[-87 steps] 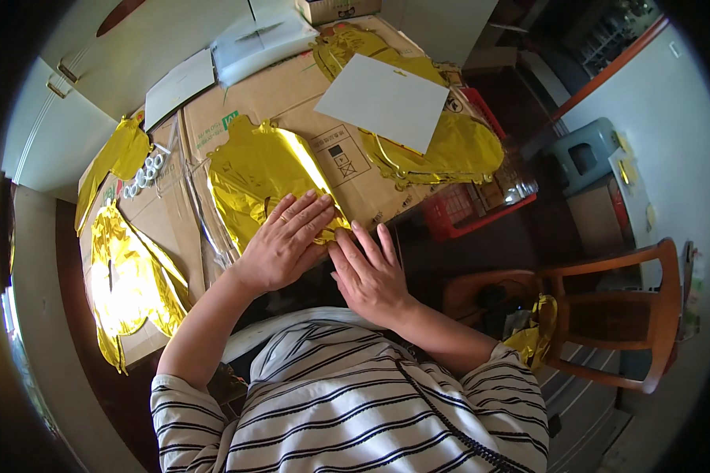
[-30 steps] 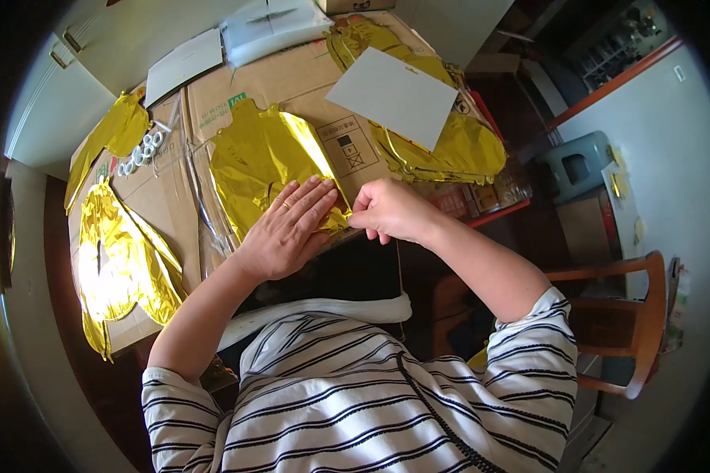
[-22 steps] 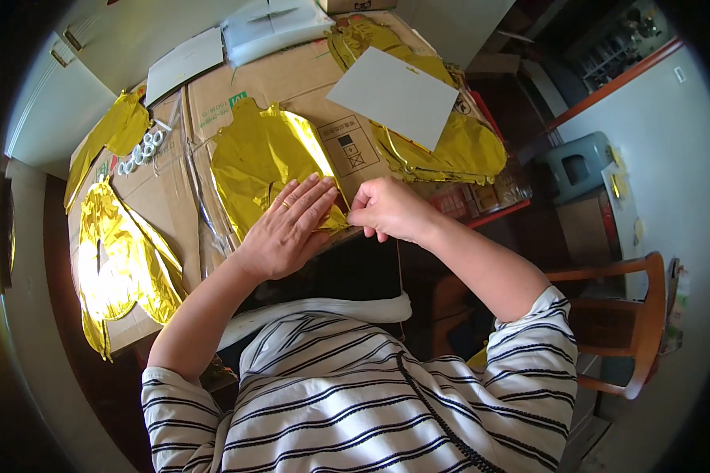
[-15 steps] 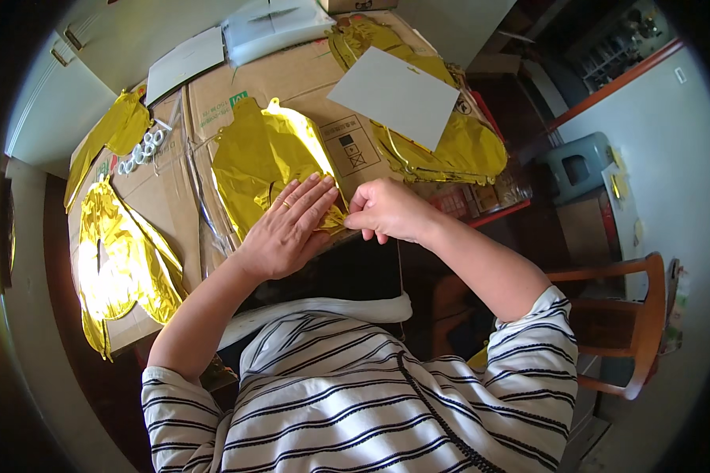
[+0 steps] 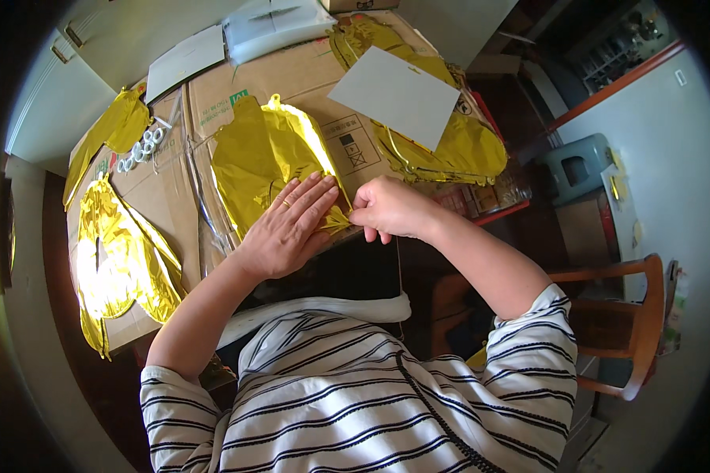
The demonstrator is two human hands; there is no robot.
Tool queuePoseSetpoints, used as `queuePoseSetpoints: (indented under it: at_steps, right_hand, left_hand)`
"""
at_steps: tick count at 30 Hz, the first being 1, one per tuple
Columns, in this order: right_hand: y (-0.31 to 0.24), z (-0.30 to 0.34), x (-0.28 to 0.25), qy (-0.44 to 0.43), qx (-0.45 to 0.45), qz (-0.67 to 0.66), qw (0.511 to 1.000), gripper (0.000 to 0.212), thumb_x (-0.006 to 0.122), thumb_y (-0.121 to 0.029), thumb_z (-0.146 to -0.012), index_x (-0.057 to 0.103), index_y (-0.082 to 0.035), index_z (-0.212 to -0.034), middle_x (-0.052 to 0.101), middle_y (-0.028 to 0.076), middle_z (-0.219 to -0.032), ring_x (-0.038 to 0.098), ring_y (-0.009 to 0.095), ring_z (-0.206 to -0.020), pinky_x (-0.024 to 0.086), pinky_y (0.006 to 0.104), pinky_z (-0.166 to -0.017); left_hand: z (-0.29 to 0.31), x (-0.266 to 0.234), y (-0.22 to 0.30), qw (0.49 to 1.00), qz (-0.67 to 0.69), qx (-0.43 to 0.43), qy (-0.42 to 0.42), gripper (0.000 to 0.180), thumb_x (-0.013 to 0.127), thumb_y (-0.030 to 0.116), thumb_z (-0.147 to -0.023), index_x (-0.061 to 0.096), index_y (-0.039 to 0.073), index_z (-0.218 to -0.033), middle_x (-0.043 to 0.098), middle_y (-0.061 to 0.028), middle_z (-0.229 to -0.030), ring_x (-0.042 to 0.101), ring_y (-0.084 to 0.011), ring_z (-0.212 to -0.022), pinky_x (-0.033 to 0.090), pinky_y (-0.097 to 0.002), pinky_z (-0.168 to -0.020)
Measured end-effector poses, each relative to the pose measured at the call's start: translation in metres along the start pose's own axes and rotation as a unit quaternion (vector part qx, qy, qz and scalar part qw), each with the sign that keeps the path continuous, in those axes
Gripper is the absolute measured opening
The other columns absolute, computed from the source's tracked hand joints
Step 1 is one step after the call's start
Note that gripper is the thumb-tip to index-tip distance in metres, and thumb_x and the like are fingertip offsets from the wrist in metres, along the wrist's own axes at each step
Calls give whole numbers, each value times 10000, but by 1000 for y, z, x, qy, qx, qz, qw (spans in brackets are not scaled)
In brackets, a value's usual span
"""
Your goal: Folding gold foil letter balloons on a flat surface for packaging.
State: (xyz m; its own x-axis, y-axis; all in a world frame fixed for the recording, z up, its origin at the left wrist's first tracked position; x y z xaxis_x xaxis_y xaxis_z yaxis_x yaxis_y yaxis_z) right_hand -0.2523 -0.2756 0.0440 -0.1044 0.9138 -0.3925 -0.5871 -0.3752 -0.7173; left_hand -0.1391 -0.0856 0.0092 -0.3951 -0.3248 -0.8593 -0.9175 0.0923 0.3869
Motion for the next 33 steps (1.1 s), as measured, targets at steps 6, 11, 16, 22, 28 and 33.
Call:
queuePoseSetpoints:
  at_steps: [6, 11, 16, 22, 28, 33]
  right_hand:
    - [-5, 1, -2, -10, 2, 27, 1000, 198, 640, -143, -932, 681, 51, -920, 688, 97, -676, 603, 131, -487, 484, 285, -466]
    - [-7, 2, 4, 20, -4, 85, 996, 184, 626, -136, -937, 674, 33, -883, 681, 111, -656, 637, 162, -497, 520, 331, -491]
    - [-5, 10, 15, 128, -79, 166, 975, 163, 631, -148, -906, 669, -6, -836, 683, 167, -678, 692, 301, -599, 561, 428, -599]
    - [5, 25, 32, 264, -93, 282, 918, 338, 746, -225, -883, 557, -60, -1108, 698, 114, -785, 690, 307, -715, 526, 425, -671]
    - [29, 42, 78, 367, -381, 383, 757, 418, 700, -168, -877, 608, -2, -1249, 586, 179, -1289, 577, 343, -1196, 439, 492, -1025]
    - [45, 38, 102, 363, -337, 412, 764, 484, 643, -204, -918, 582, 16, -1345, 520, 205, -1446, 478, 399, -1364, 369, 545, -1148]
  left_hand:
    - [0, 2, -1, 1000, -7, -1, -9, 716, 668, 254, -938, 363, 46, -1552, 395, -151, -1589, 331, -343, -1501, 260, -510, -1231]
    - [1, 4, -1, 1000, -8, 0, -2, 676, 658, 260, -949, 397, 49, -1536, 421, -156, -1572, 355, -345, -1488, 265, -509, -1228]
    - [1, 6, -1, 999, -35, -4, -14, 626, 647, 278, -960, 447, 46, -1507, 426, -162, -1569, 367, -344, -1480, 266, -503, -1227]
    - [0, 5, -1, 999, -41, -5, -19, 623, 642, 289, -961, 455, 39, -1501, 425, -167, -1572, 363, -341, -1484, 262, -498, -1230]
    - [0, 6, -1, 999, -36, 0, -11, 630, 641, 282, -960, 445, 35, -1506, 421, -165, -1578, 357, -339, -1490, 256, -495, -1233]
    - [-1, 2, 0, 1000, -12, 1, -7, 596, 608, 208, -967, 436, 31, -1509, 418, -163, -1580, 356, -334, -1492, 255, -496, -1233]
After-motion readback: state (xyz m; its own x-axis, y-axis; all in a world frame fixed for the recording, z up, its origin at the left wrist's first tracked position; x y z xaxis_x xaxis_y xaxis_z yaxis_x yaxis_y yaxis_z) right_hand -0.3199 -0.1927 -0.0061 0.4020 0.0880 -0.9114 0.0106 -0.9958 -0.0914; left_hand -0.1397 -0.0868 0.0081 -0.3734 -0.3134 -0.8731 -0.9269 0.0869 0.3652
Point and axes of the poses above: each hand's wrist, its own z-axis away from the middle knuckle, its own x-axis out of the palm, y = z × x, the point moved 2 cm from there along -z, towards the middle knuckle
